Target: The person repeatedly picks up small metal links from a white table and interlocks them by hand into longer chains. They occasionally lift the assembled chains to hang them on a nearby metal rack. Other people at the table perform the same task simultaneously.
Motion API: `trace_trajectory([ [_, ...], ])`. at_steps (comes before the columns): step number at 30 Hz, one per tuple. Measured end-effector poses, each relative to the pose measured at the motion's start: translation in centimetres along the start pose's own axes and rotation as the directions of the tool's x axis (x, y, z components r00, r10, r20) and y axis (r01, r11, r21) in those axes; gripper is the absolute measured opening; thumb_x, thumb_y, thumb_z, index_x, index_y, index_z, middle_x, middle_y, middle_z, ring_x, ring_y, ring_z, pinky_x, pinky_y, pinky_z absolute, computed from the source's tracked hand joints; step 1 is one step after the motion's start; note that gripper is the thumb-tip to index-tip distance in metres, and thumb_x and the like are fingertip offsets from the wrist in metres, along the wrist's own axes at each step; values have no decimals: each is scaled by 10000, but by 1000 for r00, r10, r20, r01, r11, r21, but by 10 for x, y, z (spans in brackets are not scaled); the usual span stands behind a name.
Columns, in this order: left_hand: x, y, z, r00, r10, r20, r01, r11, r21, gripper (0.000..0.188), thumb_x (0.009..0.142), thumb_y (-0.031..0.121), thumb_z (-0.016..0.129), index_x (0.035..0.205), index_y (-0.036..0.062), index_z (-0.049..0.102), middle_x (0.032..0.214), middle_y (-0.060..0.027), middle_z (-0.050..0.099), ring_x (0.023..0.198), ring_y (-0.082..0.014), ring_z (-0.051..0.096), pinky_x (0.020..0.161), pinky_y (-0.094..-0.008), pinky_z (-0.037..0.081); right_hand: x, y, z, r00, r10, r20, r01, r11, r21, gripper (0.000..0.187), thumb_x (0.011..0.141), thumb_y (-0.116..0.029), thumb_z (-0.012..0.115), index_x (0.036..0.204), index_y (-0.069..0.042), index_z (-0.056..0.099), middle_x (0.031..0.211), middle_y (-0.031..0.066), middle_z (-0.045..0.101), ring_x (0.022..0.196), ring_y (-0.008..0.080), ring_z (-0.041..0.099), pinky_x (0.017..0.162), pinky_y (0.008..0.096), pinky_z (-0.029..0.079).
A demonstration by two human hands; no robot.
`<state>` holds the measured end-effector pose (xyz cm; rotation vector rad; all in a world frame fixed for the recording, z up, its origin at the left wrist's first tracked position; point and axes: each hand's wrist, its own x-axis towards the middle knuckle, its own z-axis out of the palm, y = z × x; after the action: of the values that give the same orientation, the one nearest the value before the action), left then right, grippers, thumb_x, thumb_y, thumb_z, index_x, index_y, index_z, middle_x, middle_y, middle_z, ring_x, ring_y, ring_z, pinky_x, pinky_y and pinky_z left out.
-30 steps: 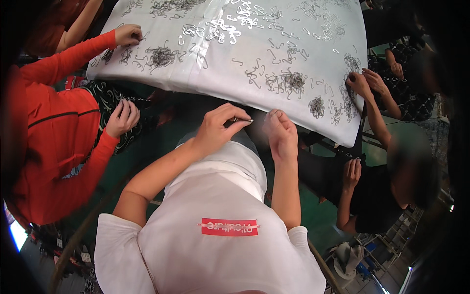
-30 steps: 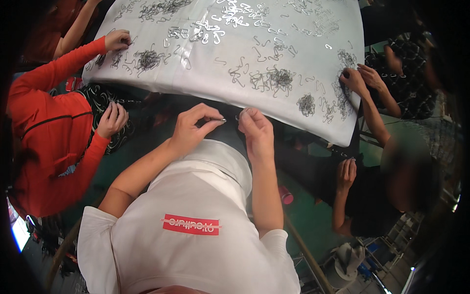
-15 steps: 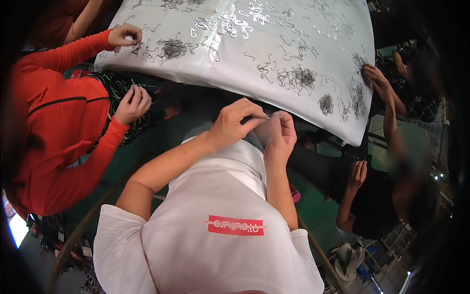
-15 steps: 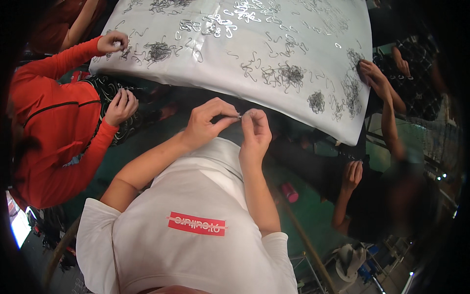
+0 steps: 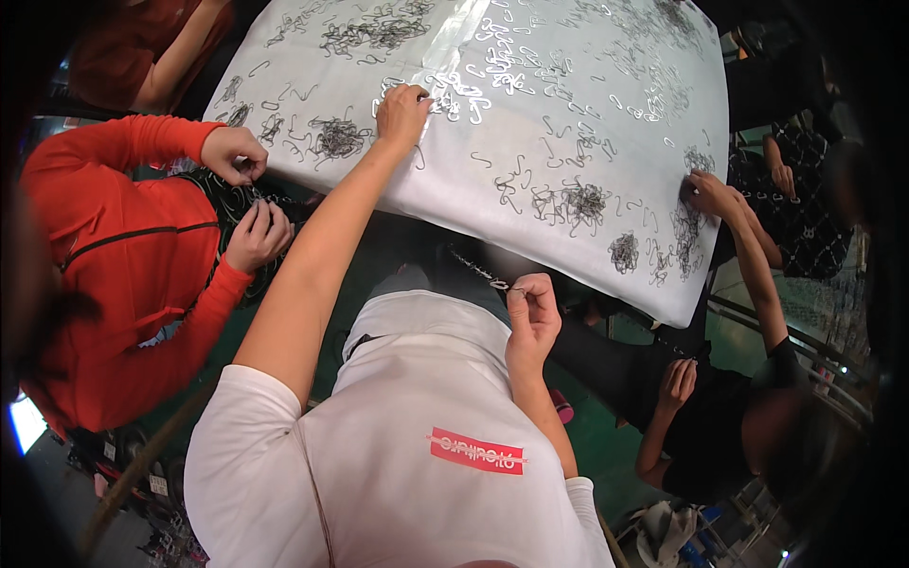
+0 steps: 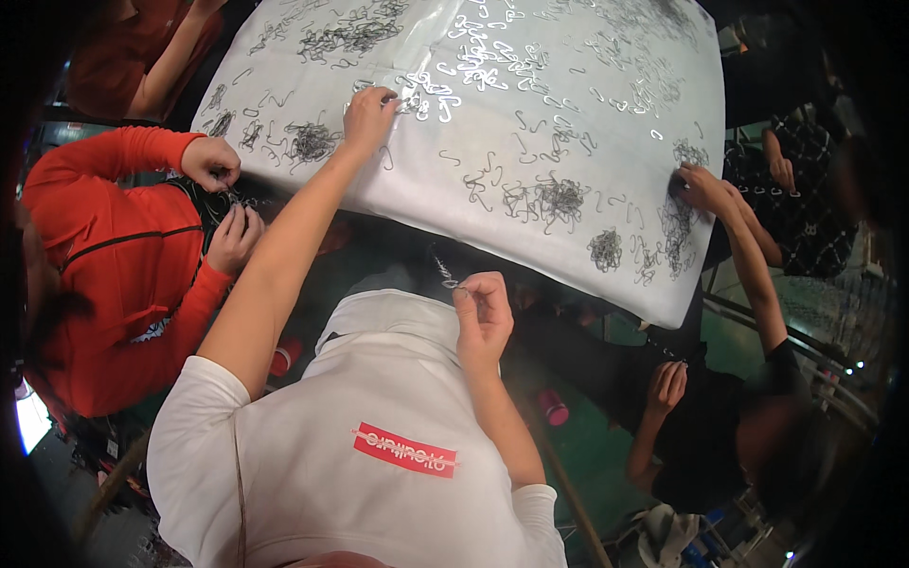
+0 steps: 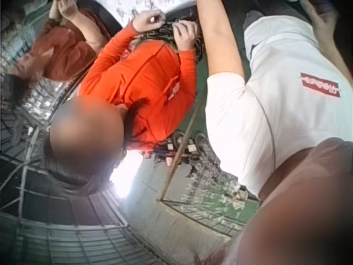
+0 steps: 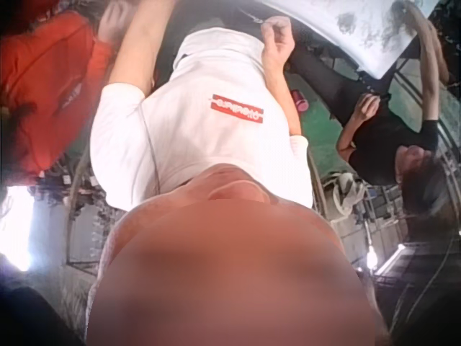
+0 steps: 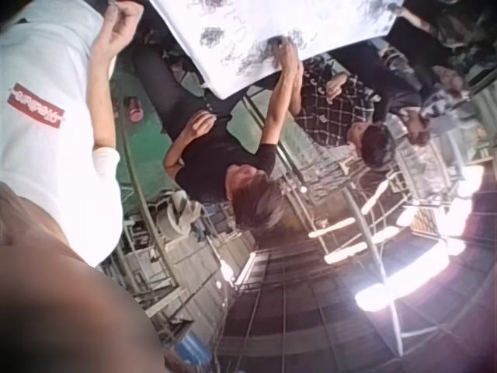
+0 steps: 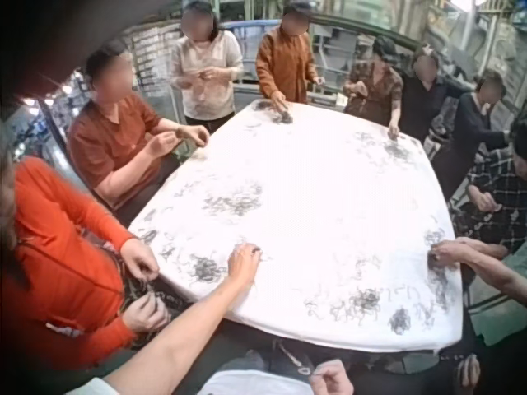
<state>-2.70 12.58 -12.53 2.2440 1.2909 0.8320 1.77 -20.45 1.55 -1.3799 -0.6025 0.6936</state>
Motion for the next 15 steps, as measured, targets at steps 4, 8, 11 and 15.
trace_trajectory([
  [4, 9, -3, 5, 994, 27, 108, -39, 993, 109, 138, 793, 165, 659, 836, 34, 641, 879, -128, 654, 883, -320, 610, 786, -427, 475, 2, 4, 0, 999, 45, 27, -44, 998, -42, 57, 844, 1, 614, 852, -17, 560, 865, 22, 511, 731, 80, 444, 659, 208, 370],
  [8, 1, 17, -15, 991, 7, 135, 4, 997, -82, 185, 822, 133, 637, 985, 48, 655, 844, -108, 659, 795, -256, 640, 724, -375, 500, 0, 9, 4, 998, 40, 46, -36, 996, -85, 61, 833, -5, 621, 849, -17, 564, 844, 25, 520, 710, 90, 451, 649, 217, 378],
  [11, -34, 53, -50, 976, -48, 211, 125, 920, -371, 209, 843, 101, 637, 1040, 69, 698, 826, -80, 690, 724, -157, 648, 667, -272, 502, 0, 14, 7, 999, 29, 31, -26, 996, -80, 54, 839, -13, 616, 851, -14, 563, 838, 25, 519, 708, 91, 451, 645, 218, 375],
  [15, -86, 108, -108, 868, 9, 496, 323, 749, -579, 175, 836, 140, 682, 976, 44, 724, 856, -35, 720, 771, -85, 634, 688, -236, 488, 1, 21, 10, 1000, 25, -3, -25, 997, -69, 51, 865, -36, 600, 859, -7, 559, 836, 26, 518, 695, 88, 452, 640, 216, 375],
])
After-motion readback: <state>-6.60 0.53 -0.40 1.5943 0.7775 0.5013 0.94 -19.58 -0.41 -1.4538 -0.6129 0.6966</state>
